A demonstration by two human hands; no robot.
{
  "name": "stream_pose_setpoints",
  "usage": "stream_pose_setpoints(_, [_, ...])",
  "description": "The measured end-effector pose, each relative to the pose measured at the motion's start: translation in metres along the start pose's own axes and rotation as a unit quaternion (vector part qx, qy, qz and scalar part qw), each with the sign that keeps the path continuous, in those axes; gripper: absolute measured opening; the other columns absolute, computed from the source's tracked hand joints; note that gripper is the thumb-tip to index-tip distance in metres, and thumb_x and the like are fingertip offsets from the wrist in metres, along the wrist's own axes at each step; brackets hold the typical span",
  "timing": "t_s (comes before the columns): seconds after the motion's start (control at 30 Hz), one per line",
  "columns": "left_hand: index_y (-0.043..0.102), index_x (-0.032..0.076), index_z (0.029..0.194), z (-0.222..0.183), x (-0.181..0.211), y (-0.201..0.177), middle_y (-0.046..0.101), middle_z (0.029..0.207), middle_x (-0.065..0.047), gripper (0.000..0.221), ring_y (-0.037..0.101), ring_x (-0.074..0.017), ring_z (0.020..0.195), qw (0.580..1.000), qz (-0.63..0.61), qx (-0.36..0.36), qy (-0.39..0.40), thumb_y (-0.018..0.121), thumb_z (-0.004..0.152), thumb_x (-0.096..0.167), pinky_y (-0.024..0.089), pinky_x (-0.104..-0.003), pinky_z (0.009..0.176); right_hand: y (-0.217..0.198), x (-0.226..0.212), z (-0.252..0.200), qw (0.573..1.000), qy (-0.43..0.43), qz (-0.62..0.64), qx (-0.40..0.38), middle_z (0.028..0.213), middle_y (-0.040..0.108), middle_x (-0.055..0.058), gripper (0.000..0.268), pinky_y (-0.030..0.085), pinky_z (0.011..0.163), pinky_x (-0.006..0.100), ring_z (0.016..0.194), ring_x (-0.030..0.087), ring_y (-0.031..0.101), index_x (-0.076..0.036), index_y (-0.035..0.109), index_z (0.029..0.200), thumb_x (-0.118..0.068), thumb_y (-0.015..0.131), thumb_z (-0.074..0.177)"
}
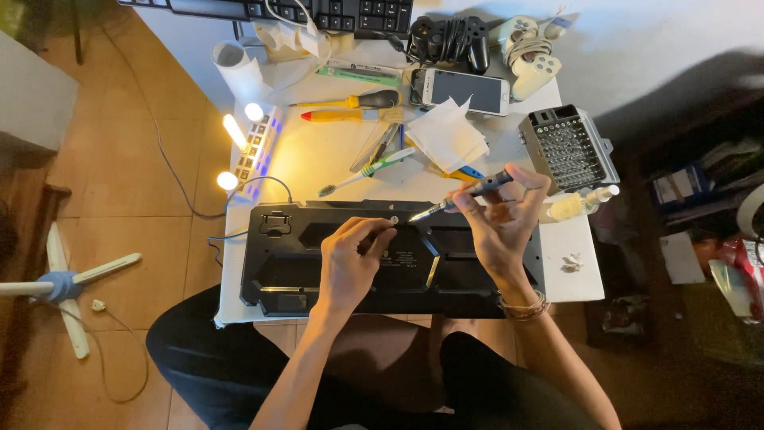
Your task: The person is using a manual screwdriver to disassemble and then reassemble the back casing of a computer keyboard.
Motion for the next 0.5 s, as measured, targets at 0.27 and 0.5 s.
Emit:
stream_pose_setpoints(0.27, [0.080, 0.002, 0.098, -0.006, -0.003, -0.005, 0.075, 0.086, -0.012, 0.010, 0.061, -0.0103, 0.053, 1.000, -0.003, 0.019, 0.001, 0.079, 0.088, 0.003, 0.050, -0.021, 0.048, 0.028, -0.010, -0.011, 0.993, -0.089, -0.055, -0.063, 0.093, 0.071, 0.021, 0.056, 0.069, 0.067, 0.044, 0.083, 0.032, 0.077, -0.005, 0.040, 0.125, 0.006, 0.079, 0.086])
stream_pose_setpoints(0.5, [0.079, 0.001, 0.098, -0.005, 0.001, -0.006, 0.075, 0.088, -0.014, 0.010, 0.058, -0.0102, 0.053, 1.000, -0.013, 0.009, -0.009, 0.078, 0.089, 0.005, 0.047, -0.021, 0.047, 0.051, -0.040, -0.008, 0.955, -0.172, -0.153, -0.185, 0.094, 0.073, 0.016, 0.037, 0.064, 0.070, 0.038, 0.081, 0.029, 0.076, 0.001, 0.053, 0.113, 0.006, 0.078, 0.086])
Point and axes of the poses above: each hand's wrist, its own z-axis towards the middle knuckle, its own y-axis out of the palm, x = y × z, the point moved 7 cm from there along z, towards the middle knuckle
